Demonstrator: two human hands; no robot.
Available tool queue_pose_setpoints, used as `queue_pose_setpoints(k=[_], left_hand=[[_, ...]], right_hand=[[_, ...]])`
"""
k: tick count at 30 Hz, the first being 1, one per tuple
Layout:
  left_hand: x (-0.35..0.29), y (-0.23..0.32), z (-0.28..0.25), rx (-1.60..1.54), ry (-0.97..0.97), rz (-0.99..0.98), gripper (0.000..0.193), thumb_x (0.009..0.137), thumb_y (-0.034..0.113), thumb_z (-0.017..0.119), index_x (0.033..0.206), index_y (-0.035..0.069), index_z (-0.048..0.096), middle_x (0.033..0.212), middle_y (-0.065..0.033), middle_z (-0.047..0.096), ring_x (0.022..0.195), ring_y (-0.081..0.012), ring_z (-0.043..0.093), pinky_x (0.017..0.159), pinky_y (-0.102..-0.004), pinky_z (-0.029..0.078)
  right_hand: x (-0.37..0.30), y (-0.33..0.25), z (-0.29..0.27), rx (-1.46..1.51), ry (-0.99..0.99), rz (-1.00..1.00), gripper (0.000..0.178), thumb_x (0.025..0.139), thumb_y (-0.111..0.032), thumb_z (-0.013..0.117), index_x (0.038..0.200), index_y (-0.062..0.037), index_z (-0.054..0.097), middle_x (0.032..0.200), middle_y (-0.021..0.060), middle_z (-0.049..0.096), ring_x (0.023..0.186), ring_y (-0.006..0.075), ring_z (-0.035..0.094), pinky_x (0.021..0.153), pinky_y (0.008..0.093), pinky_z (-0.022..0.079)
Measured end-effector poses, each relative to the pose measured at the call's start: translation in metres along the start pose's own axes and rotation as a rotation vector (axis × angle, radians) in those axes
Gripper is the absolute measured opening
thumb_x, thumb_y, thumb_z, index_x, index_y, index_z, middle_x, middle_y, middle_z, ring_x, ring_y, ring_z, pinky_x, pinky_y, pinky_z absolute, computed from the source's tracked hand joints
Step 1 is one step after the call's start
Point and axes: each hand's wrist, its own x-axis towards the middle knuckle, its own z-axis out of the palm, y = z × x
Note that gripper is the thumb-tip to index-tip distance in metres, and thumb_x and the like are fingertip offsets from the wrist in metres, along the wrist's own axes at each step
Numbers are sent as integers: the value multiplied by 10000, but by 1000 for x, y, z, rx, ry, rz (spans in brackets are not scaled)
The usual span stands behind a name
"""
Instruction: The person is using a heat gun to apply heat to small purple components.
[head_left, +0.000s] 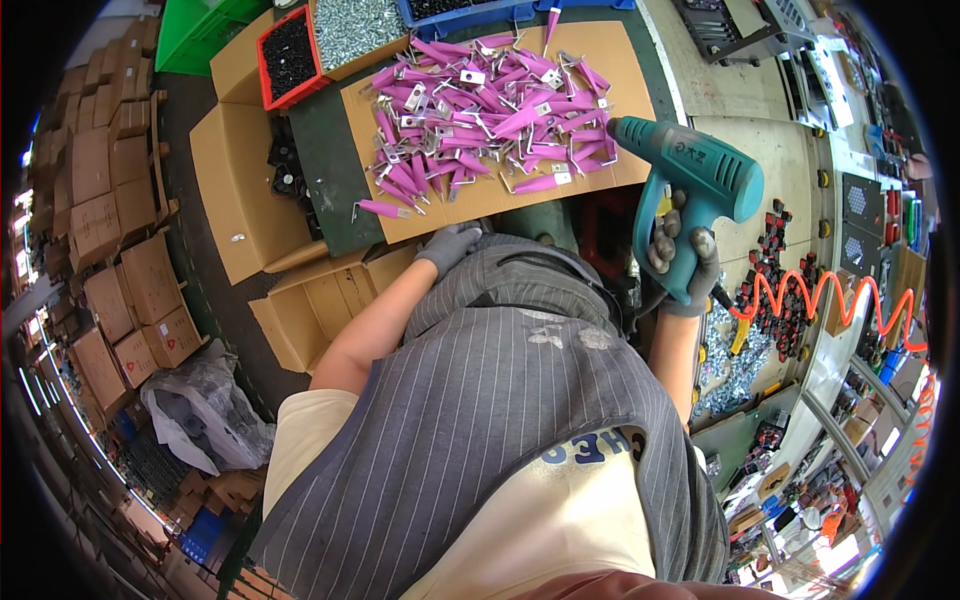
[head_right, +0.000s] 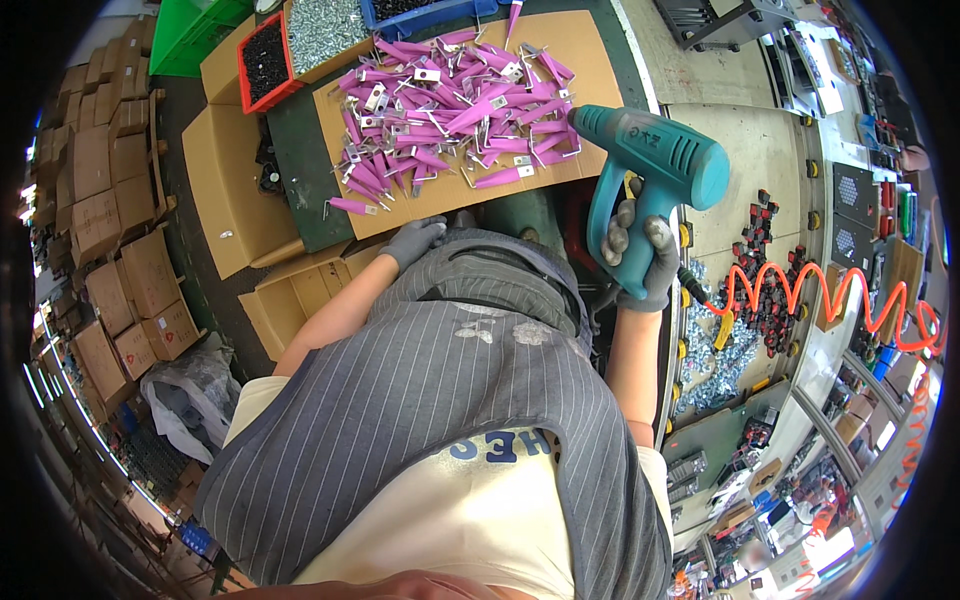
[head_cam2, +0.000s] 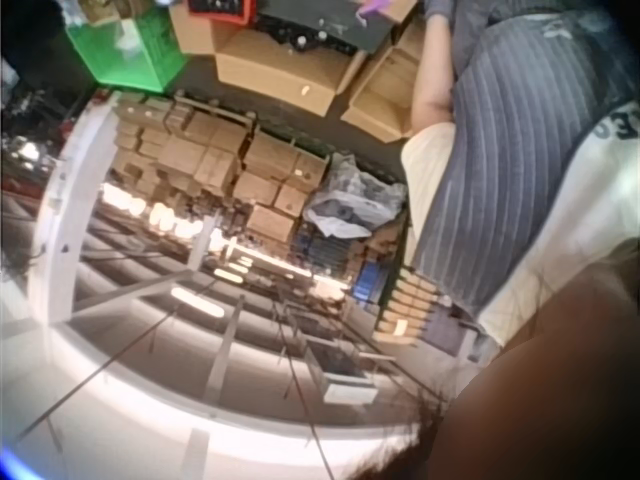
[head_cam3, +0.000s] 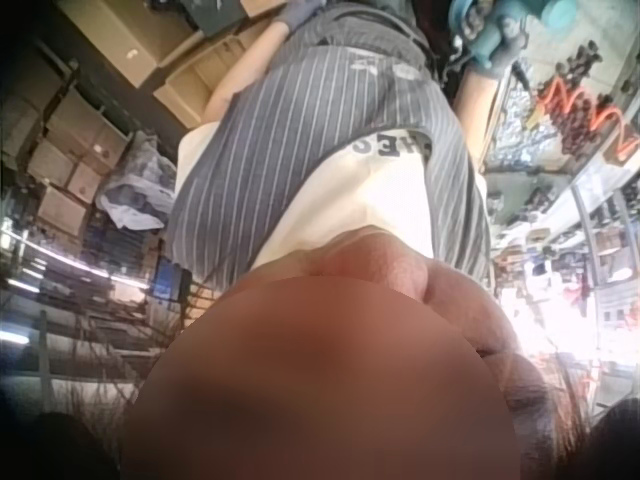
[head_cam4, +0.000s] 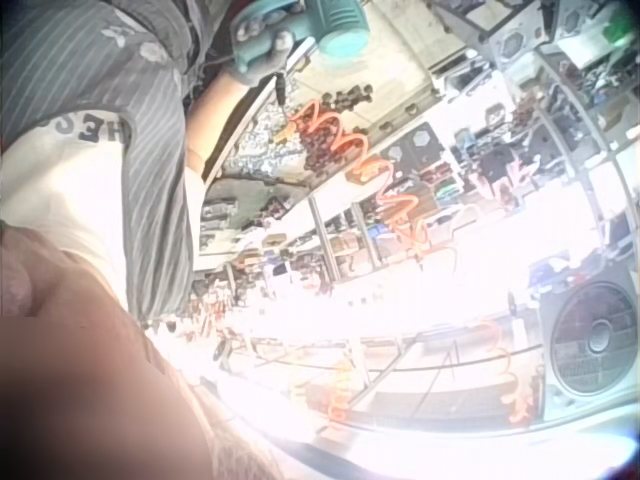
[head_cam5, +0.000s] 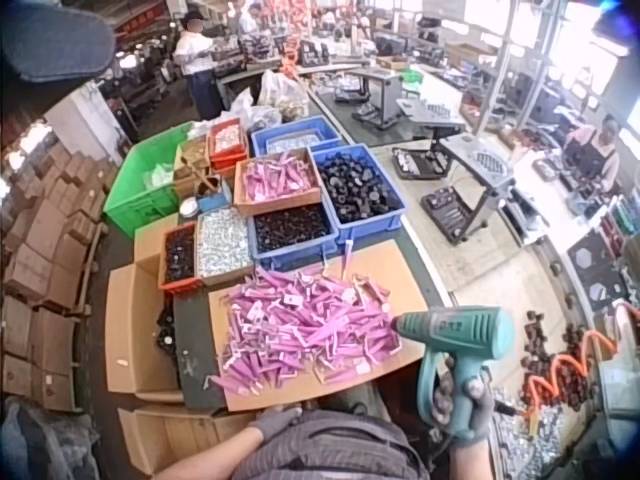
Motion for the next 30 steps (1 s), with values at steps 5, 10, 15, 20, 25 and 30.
queue_pose_setpoints(k=[5, 10, 15, 20, 25, 30], left_hand=[[-3, 4, 0, 12, -3, 10, 374, 889, 258, 587, 1153, -6, 614, 923, -62, 648, 777, -140, 585, 755, -283, 469], [-6, 8, 0, 36, 3, 1, 382, 888, 254, 585, 1164, -8, 610, 951, -68, 653, 793, -142, 590, 768, -282, 471], [-3, 6, -1, 51, -9, -1, 401, 885, 260, 583, 1182, -9, 603, 958, -72, 654, 813, -147, 594, 780, -285, 472], [-3, 6, -1, 46, -15, 9, 416, 899, 255, 579, 1212, -19, 585, 945, -57, 643, 793, -132, 581, 764, -271, 468], [-2, 7, -1, 80, -13, 3, 426, 909, 245, 577, 1237, -27, 569, 917, -38, 629, 764, -117, 564, 742, -257, 462], [3, 0, -3, 89, -16, -1, 415, 884, 283, 590, 1193, 8, 611, 968, -78, 666, 813, -150, 607, 789, -284, 473]], right_hand=[[3, 1, 0, -6, 0, -4, 651, 828, -171, 589, 1382, 41, 320, 926, 126, 545, 679, 193, 551, 499, 289, 471], [2, 1, 4, -35, 26, -5, 600, 833, -181, 590, 1347, 31, 363, 918, 128, 543, 657, 187, 564, 489, 289, 480], [-8, 0, 8, -60, 59, 3, 594, 835, -186, 586, 1339, 37, 364, 900, 125, 529, 653, 190, 552, 492, 286, 473], [-19, 1, 12, -77, 115, 3, 595, 830, -183, 586, 1334, 42, 364, 892, 125, 522, 647, 194, 547, 491, 288, 471], [-27, 2, 11, -58, 129, 2, 597, 824, -172, 585, 1331, 51, 363, 890, 127, 519, 641, 194, 547, 492, 290, 477], [-28, 2, 11, -53, 117, -10, 599, 825, -170, 584, 1332, 57, 360, 898, 127, 518, 653, 193, 550, 493, 287, 476]])
